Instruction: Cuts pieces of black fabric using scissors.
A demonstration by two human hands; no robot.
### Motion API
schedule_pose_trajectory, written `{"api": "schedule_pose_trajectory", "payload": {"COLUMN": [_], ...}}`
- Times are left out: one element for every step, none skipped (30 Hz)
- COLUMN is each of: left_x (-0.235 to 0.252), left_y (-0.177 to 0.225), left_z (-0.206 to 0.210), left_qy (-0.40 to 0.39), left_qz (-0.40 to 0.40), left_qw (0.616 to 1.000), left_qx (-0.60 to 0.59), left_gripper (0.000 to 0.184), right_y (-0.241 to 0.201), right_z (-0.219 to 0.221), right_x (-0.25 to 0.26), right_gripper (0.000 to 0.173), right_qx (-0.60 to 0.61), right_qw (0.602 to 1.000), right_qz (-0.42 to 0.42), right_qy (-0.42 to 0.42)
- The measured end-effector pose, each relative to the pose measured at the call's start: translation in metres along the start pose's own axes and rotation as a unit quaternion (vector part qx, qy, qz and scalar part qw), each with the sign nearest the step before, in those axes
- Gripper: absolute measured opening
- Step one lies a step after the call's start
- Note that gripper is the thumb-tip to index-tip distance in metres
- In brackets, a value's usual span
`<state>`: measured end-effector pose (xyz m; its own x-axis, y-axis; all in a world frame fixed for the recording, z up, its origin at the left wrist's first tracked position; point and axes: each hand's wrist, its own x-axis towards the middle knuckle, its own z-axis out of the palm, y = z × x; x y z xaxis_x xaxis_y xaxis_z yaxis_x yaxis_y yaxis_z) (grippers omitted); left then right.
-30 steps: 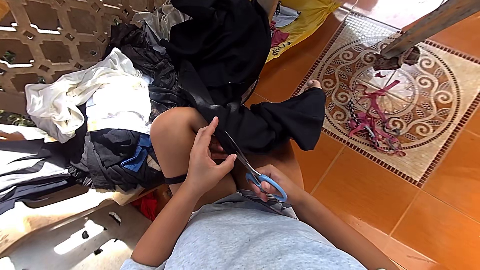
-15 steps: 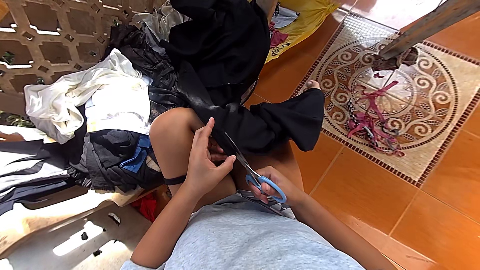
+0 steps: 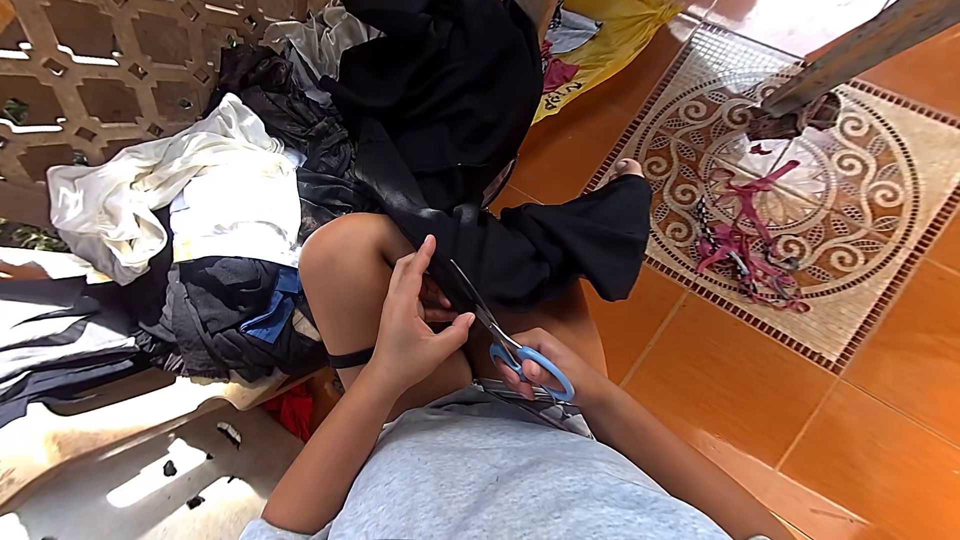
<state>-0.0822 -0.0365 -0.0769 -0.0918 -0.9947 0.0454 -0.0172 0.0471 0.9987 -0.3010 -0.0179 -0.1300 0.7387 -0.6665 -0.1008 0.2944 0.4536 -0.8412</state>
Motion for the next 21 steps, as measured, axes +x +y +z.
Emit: {"api": "schedule_pose_trajectory", "payload": {"left_x": [-0.0001, 0.0, 0.0001, 0.0001, 0.0, -0.0002, -0.0003, -0.0004, -0.0004, -0.0006, -0.0008, -0.001, -0.0013, -0.0016, -0.0021, -0.0027, -0.0032, -0.0038, -0.0042, -0.0043, -0.0042], "left_y": [-0.0004, -0.0005, -0.0005, -0.0006, -0.0008, -0.001, -0.001, -0.0008, -0.0003, 0.0001, 0.0004, 0.0005, 0.0002, -0.0003, -0.0009, -0.0014, -0.0019, -0.0025, -0.0029, -0.0029, -0.0031], "left_z": [0.0, 0.0001, 0.0004, 0.0006, 0.0006, 0.0005, 0.0002, -0.0002, -0.0005, -0.0007, -0.0009, -0.001, -0.001, -0.001, -0.0011, -0.001, -0.0007, -0.0002, 0.0002, 0.0006, 0.0008], "left_qy": [0.0, 0.0, 0.002, 0.004, 0.006, 0.007, 0.009, 0.011, 0.014, 0.016, 0.017, 0.018, 0.018, 0.017, 0.014, 0.012, 0.009, 0.007, 0.003, 0.0, -0.002], "left_qz": [0.001, 0.003, 0.004, 0.004, 0.004, 0.003, 0.003, 0.002, 0.001, -0.001, -0.002, -0.001, 0.0, 0.003, 0.005, 0.007, 0.01, 0.014, 0.017, 0.018, 0.019], "left_qw": [1.0, 1.0, 1.0, 1.0, 1.0, 1.0, 1.0, 1.0, 1.0, 1.0, 1.0, 1.0, 1.0, 1.0, 1.0, 1.0, 1.0, 0.999, 0.999, 0.999, 0.999], "left_qx": [0.0, 0.0, -0.001, -0.001, -0.001, 0.001, 0.004, 0.007, 0.011, 0.014, 0.016, 0.017, 0.017, 0.017, 0.017, 0.021, 0.026, 0.032, 0.035, 0.037, 0.039], "left_gripper": [0.091, 0.091, 0.091, 0.092, 0.092, 0.092, 0.093, 0.093, 0.094, 0.096, 0.097, 0.097, 0.097, 0.097, 0.097, 0.097, 0.096, 0.095, 0.095, 0.094, 0.094], "right_y": [0.0003, 0.0009, 0.0014, 0.0016, 0.0015, 0.0013, 0.0014, 0.0017, 0.0019, 0.0021, 0.0019, 0.0016, 0.0011, 0.0009, 0.0007, 0.0002, -0.0003, -0.0002, 0.0004, 0.001, 0.0011], "right_z": [0.001, 0.0022, 0.0033, 0.0041, 0.0046, 0.0049, 0.0051, 0.0052, 0.0051, 0.005, 0.0049, 0.0047, 0.0044, 0.0041, 0.004, 0.0039, 0.004, 0.0039, 0.0038, 0.004, 0.0043], "right_x": [-0.0005, -0.0009, -0.0012, -0.0015, -0.002, -0.0024, -0.0028, -0.0033, -0.0038, -0.0041, -0.0043, -0.0045, -0.0047, -0.0047, -0.0045, -0.0043, -0.0041, -0.0036, -0.0028, -0.0017, -0.0008], "right_gripper": [0.043, 0.042, 0.041, 0.04, 0.04, 0.039, 0.039, 0.038, 0.038, 0.037, 0.037, 0.037, 0.036, 0.037, 0.038, 0.039, 0.04, 0.04, 0.041, 0.041, 0.041], "right_qx": [0.009, 0.016, 0.021, 0.022, 0.021, 0.02, 0.019, 0.017, 0.015, 0.013, 0.011, 0.008, 0.007, 0.007, 0.009, 0.011, 0.011, 0.011, 0.014, 0.017, 0.019], "right_qw": [1.0, 1.0, 1.0, 1.0, 1.0, 1.0, 1.0, 1.0, 1.0, 1.0, 1.0, 1.0, 1.0, 1.0, 1.0, 1.0, 1.0, 1.0, 1.0, 1.0, 1.0], "right_qz": [-0.001, -0.003, -0.003, -0.004, -0.003, -0.004, -0.004, -0.005, -0.004, -0.003, 0.0, 0.002, 0.005, 0.008, 0.01, 0.014, 0.018, 0.019, 0.016, 0.013, 0.011], "right_qy": [0.001, 0.004, 0.007, 0.009, 0.01, 0.01, 0.011, 0.011, 0.012, 0.012, 0.013, 0.014, 0.016, 0.017, 0.018, 0.019, 0.019, 0.018, 0.015, 0.014, 0.016]}}
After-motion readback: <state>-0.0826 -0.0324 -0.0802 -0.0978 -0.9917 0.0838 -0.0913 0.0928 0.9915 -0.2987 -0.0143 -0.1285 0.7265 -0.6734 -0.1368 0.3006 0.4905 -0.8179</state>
